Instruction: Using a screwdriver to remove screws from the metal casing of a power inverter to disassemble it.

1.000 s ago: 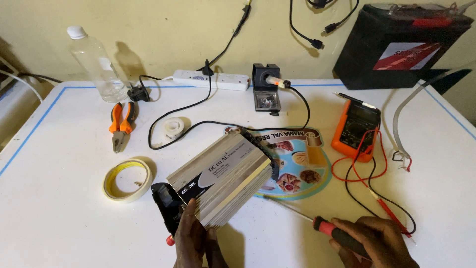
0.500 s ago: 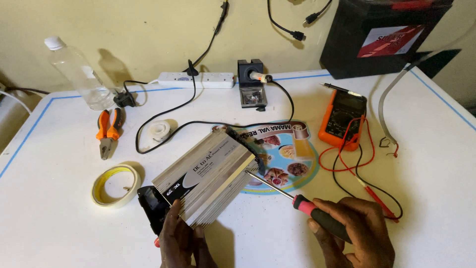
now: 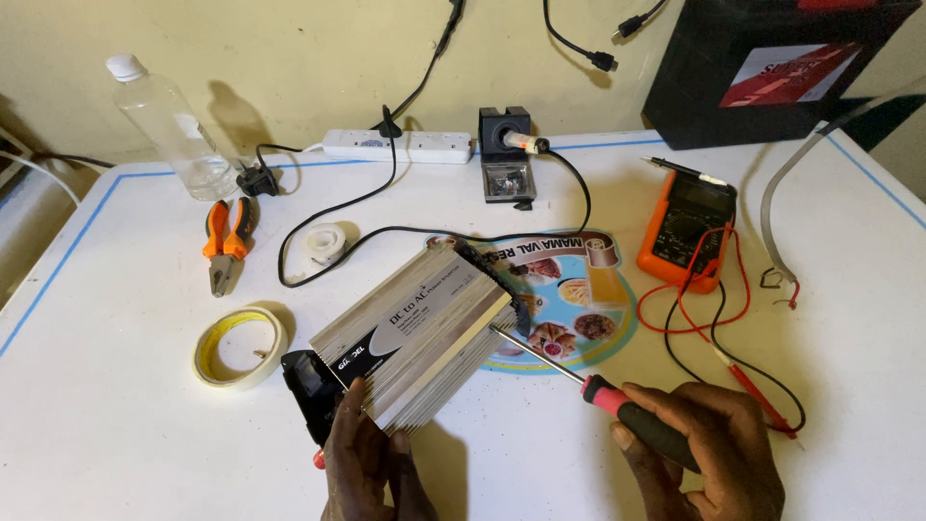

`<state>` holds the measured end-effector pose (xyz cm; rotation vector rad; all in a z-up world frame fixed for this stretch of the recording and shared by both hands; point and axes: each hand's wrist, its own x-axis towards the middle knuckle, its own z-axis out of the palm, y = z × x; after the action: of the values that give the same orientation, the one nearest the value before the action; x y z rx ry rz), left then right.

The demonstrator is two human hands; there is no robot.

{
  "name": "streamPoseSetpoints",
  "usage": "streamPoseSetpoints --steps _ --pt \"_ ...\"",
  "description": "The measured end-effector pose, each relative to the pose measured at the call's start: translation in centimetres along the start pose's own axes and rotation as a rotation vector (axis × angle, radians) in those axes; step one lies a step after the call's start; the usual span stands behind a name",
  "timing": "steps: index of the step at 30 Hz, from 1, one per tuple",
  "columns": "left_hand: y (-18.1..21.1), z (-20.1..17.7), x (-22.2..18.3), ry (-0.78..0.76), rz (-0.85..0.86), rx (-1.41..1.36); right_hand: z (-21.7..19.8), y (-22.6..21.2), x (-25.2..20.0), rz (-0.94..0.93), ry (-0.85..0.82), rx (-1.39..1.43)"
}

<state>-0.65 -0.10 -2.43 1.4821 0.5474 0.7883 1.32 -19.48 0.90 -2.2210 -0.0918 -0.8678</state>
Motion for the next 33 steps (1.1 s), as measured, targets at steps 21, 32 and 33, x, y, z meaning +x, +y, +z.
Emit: streamPoseSetpoints --steps 21,32,33 --pt "-6.7 -6.2 5.3 -0.013 -0.018 -0.301 0.0 13.9 -1.3 0.322 -0.346 0.553" --pt "1.4 -4.3 9.1 0.205 -0.182 -0.335 -1.1 7.3 -0.5 0.843 -0.121 0.613" --pt "1.8 -4.0 9.5 0.153 -0.199 -0.347 -0.9 7.2 -0.6 0.868 -0.087 0.653"
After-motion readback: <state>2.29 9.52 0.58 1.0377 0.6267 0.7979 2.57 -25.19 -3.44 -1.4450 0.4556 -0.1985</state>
